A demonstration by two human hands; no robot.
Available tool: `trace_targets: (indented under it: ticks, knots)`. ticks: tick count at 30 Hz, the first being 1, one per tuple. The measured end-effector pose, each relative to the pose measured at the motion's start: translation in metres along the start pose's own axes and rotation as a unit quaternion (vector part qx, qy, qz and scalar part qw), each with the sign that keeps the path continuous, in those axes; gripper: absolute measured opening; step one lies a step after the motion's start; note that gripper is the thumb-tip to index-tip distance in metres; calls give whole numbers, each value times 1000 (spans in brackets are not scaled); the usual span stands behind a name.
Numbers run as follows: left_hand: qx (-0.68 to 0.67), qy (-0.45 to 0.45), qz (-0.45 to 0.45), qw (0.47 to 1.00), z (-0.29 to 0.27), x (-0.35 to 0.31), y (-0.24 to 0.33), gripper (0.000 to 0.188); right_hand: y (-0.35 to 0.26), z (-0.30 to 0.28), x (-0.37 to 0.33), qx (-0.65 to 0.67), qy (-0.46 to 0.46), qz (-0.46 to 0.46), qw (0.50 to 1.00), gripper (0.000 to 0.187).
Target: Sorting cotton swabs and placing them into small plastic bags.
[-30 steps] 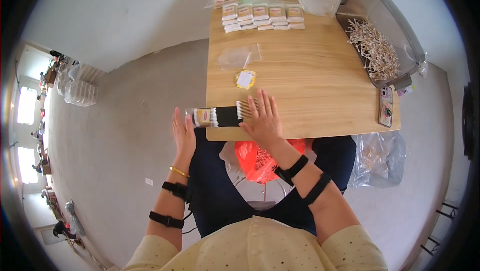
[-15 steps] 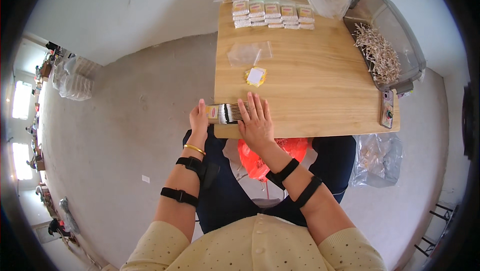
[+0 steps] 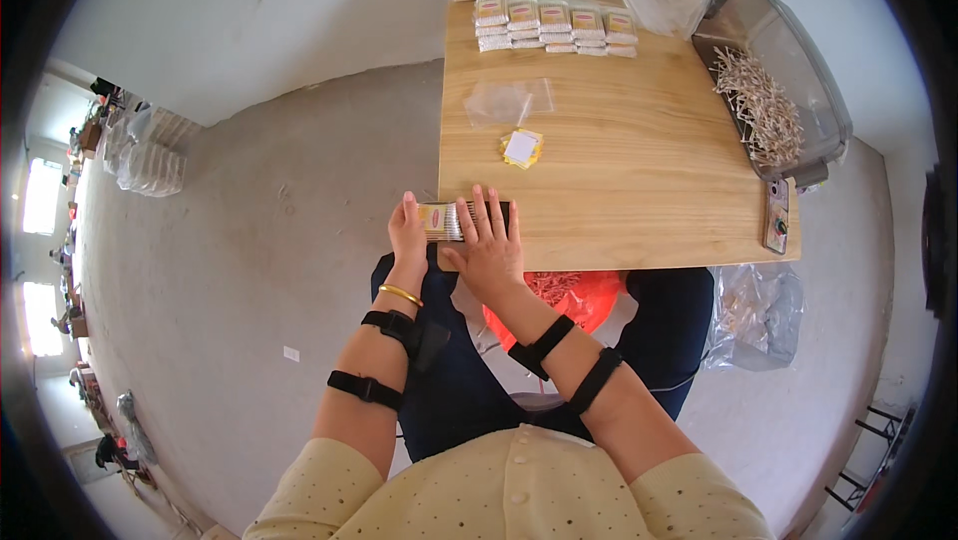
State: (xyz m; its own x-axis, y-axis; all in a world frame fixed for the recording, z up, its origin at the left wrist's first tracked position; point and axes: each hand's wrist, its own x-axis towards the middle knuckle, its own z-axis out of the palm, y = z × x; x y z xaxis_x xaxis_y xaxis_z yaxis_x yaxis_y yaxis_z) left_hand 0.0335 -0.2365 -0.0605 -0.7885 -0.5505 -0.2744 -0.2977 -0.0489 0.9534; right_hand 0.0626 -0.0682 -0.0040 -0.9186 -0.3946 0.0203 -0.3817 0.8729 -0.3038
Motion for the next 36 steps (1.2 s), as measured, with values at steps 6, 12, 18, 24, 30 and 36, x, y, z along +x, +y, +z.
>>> trace_targets:
  ticks: [6, 12, 18, 24, 30, 36]
  knots:
    - [42, -45, -65, 996, -13, -6, 38, 51, 30, -5, -7, -28, 15, 27, 999, 100]
    - [185, -29, 100, 977, -28, 16, 11, 51, 12, -9, -1, -64, -28, 6, 998, 103]
    - [237, -10, 166, 957, -22, 12, 17, 54, -14, 4, 6, -23, -16, -18, 999, 108]
    - [244, -25, 180, 953, -31, 19, 9, 53, -8, 5, 6, 54, 49, -37, 997, 109]
    - [221, 28, 196, 955, -29, 22, 30, 42, 62, -10, -10, 100, 81, -105, 986, 81]
    - [224, -205, 434, 848, 93, -84, 99, 29, 232, -54, -32, 2, 214, 56, 975, 55]
